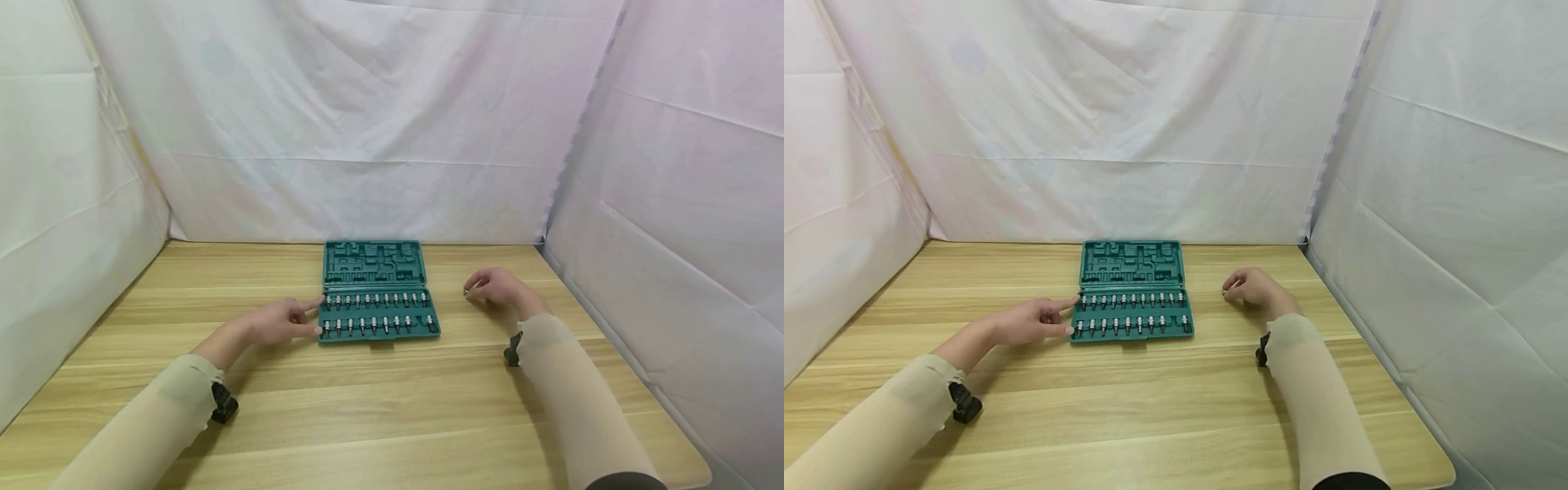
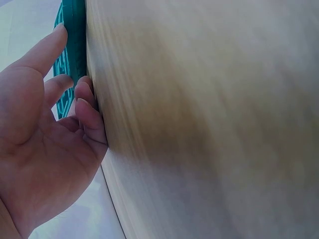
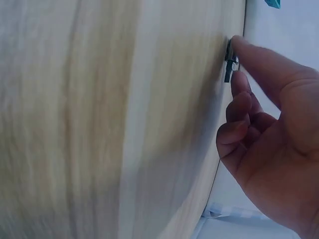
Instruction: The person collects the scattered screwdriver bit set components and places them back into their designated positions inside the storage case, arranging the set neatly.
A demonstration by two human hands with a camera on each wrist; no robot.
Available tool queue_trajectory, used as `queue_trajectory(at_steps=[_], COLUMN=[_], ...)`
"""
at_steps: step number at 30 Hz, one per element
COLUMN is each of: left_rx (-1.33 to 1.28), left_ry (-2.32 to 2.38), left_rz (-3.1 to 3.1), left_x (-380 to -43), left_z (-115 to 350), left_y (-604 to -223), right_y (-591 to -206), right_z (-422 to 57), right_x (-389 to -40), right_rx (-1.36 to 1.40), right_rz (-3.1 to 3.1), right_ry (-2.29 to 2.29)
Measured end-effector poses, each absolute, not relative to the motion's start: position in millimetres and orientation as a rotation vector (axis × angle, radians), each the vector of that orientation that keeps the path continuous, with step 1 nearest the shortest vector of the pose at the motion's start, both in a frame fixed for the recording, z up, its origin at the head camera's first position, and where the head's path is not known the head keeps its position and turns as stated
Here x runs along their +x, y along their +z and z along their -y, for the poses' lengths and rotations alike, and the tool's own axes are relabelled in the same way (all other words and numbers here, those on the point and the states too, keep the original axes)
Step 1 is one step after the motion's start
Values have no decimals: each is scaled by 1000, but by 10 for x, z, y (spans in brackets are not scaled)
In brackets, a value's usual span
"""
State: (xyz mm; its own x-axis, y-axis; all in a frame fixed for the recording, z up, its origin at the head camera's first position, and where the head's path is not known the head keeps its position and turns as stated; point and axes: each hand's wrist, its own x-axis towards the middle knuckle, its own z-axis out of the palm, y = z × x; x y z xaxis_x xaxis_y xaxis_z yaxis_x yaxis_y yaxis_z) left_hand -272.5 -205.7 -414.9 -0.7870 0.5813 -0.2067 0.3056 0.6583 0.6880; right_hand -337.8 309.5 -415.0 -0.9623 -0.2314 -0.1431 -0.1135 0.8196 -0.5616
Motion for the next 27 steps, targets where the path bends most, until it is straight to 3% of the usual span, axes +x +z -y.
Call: queue_trajectory(at_steps=[14, 27], left_rx=[697, 698], left_ry=[909, 910], left_rz=[-2467, -2461], left_x=[-2734, -2723], left_z=[2051, 2053], left_y=[-4159, -4138], right_y=[-4120, -4128], right_z=[-3003, -2852], right_x=[-3342, -3248], right_rx=[-251, -457], right_rz=[-2785, -2625], right_ry=[-941, -1219])
